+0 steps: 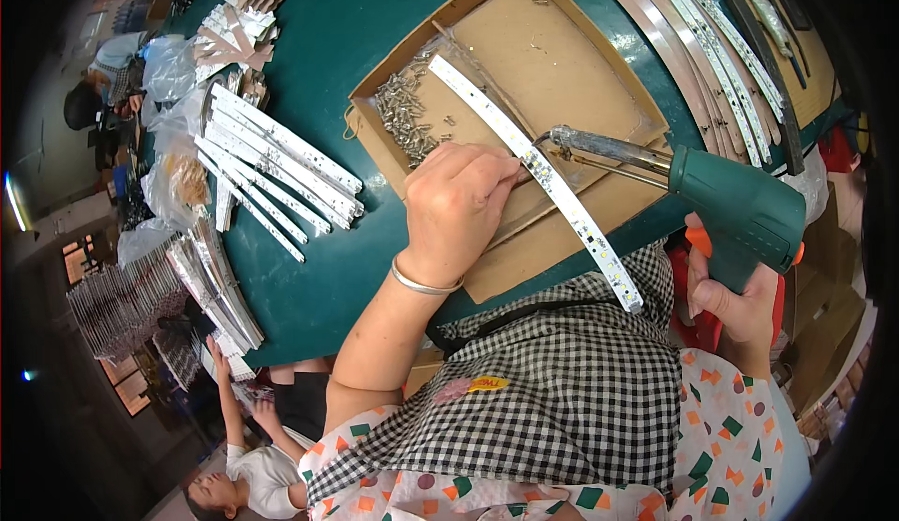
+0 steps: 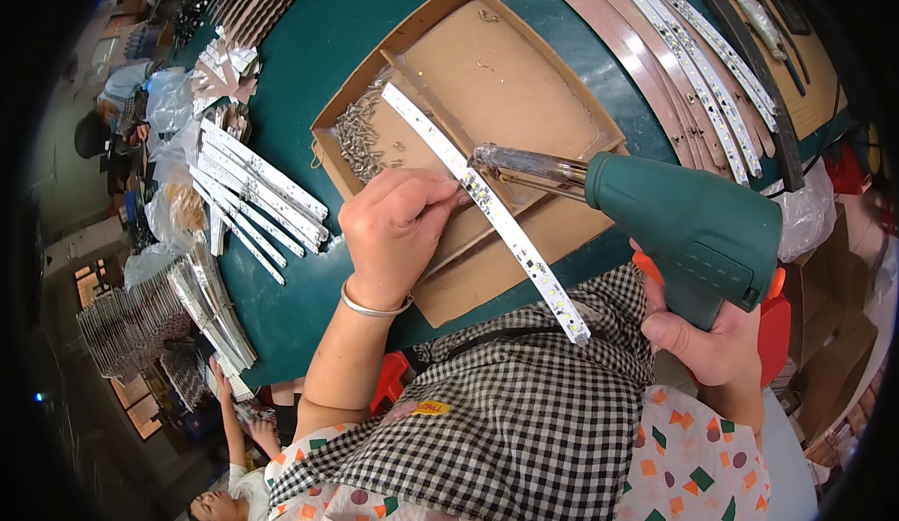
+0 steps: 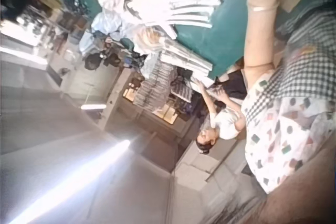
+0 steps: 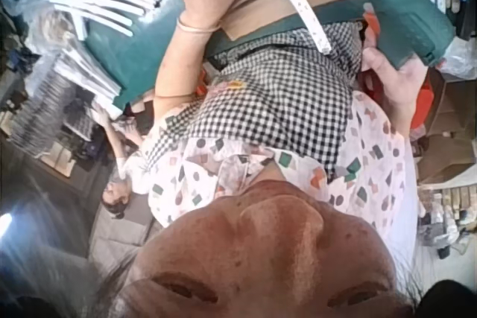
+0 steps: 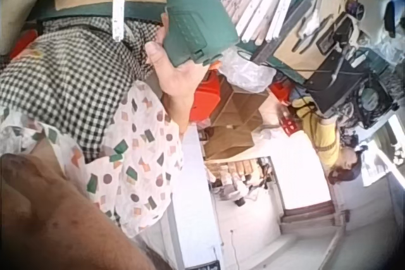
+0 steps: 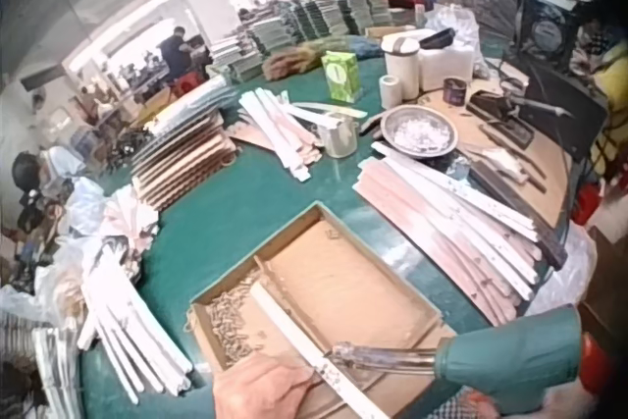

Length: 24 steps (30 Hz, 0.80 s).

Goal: The person assembles LED light strips by picking up strips from the table, positioning small metal components onto each strip by hand from a tray, and soldering them with a handheld soldering tool.

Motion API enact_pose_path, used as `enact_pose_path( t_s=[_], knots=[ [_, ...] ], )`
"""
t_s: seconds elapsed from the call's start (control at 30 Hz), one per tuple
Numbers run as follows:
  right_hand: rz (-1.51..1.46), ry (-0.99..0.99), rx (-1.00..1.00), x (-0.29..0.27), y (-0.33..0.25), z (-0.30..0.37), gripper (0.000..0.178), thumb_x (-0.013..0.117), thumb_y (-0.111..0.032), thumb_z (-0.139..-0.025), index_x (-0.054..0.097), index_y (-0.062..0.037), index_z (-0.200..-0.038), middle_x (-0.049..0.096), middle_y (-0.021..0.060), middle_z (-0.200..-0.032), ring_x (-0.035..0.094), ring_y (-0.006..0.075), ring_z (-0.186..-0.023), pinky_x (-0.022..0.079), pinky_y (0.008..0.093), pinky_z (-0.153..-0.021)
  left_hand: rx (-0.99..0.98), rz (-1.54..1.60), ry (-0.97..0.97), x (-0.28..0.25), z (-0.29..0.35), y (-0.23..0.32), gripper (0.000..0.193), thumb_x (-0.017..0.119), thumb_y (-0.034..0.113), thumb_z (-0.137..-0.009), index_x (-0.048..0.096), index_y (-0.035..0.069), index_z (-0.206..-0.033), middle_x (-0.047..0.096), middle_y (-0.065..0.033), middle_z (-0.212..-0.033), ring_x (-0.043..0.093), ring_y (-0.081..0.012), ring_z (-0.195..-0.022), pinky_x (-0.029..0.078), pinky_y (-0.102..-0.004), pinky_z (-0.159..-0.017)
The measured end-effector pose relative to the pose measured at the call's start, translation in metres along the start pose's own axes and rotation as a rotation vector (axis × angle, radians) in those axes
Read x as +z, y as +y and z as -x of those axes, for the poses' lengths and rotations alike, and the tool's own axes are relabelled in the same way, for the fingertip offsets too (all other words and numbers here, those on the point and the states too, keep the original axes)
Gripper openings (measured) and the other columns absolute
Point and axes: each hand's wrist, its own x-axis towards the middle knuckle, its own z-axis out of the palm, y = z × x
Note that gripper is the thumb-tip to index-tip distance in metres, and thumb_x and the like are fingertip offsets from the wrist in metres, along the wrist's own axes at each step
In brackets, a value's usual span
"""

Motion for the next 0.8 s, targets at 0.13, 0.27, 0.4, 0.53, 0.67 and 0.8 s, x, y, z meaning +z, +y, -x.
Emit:
enact_pose_path(
  t_s=[0.13, 0.27, 0.4, 0.53, 0.67, 0.8],
  knots=[
    [0.014, -0.003, 0.045, 0.003, -0.005, -0.002, 0.068, 0.080, -0.006, -0.074, 0.045, 0.0058, -0.132, 0.057, 0.0220, -0.125, 0.057, 0.0154, -0.079, 0.050, 0.0263, -0.066, 0.018, 0.011, 0.033, 0.001, 0.001, -0.002, 0.019, 0.081, -0.001, -0.062, 0.068, 0.005, -0.074, 0.070, -0.0059, -0.076, 0.065, -0.0207, -0.065, 0.051, -0.0292, -0.058],
    [0.020, -0.034, 0.047, 0.008, -0.008, -0.007, 0.063, 0.080, -0.006, -0.074, 0.048, 0.0064, -0.128, 0.059, 0.0202, -0.120, 0.057, 0.0154, -0.075, 0.049, 0.0259, -0.061, 0.039, 0.003, 0.053, 0.002, 0.002, -0.003, 0.019, 0.080, -0.001, -0.062, 0.067, 0.005, -0.074, 0.070, -0.0054, -0.075, 0.065, -0.0210, -0.066, 0.051, -0.0298, -0.058],
    [0.003, -0.030, 0.017, 0.011, -0.006, -0.006, 0.059, 0.079, -0.005, -0.075, 0.050, 0.0064, -0.126, 0.060, 0.0174, -0.114, 0.057, 0.0150, -0.074, 0.049, 0.0250, -0.056, 0.059, 0.000, 0.043, 0.003, 0.002, -0.004, 0.019, 0.079, -0.002, -0.060, 0.066, 0.006, -0.072, 0.069, -0.0046, -0.075, 0.064, -0.0213, -0.065, 0.050, -0.0307, -0.057],
    [0.086, -0.027, 0.090, 0.006, -0.010, -0.002, 0.057, 0.078, -0.004, -0.076, 0.050, 0.0056, -0.125, 0.060, 0.0156, -0.111, 0.057, 0.0144, -0.074, 0.049, 0.0236, -0.054, 0.076, -0.006, 0.046, 0.004, 0.003, -0.007, 0.019, 0.078, -0.002, -0.059, 0.065, 0.006, -0.071, 0.069, -0.0041, -0.074, 0.063, -0.0209, -0.065, 0.049, -0.0310, -0.057],
    [0.156, 0.067, 0.073, 0.018, -0.014, -0.006, 0.066, 0.082, -0.016, -0.072, 0.047, 0.0074, -0.122, 0.055, 0.0139, -0.093, 0.054, 0.0151, -0.059, 0.048, 0.0249, -0.044, 0.072, -0.006, 0.024, 0.005, 0.003, -0.008, 0.019, 0.078, -0.002, -0.060, 0.064, 0.006, -0.071, 0.068, -0.0038, -0.072, 0.063, -0.0210, -0.065, 0.049, -0.0311, -0.057],
    [0.172, 0.100, 0.063, 0.024, -0.020, -0.012, 0.063, 0.082, -0.017, -0.072, 0.048, 0.0077, -0.119, 0.053, 0.0123, -0.083, 0.052, 0.0146, -0.055, 0.047, 0.0252, -0.043, 0.060, 0.000, 0.005, 0.005, 0.003, -0.008, 0.017, 0.077, -0.002, -0.061, 0.064, 0.006, -0.070, 0.068, -0.0042, -0.072, 0.063, -0.0217, -0.064, 0.049, -0.0312, -0.057]
  ],
)
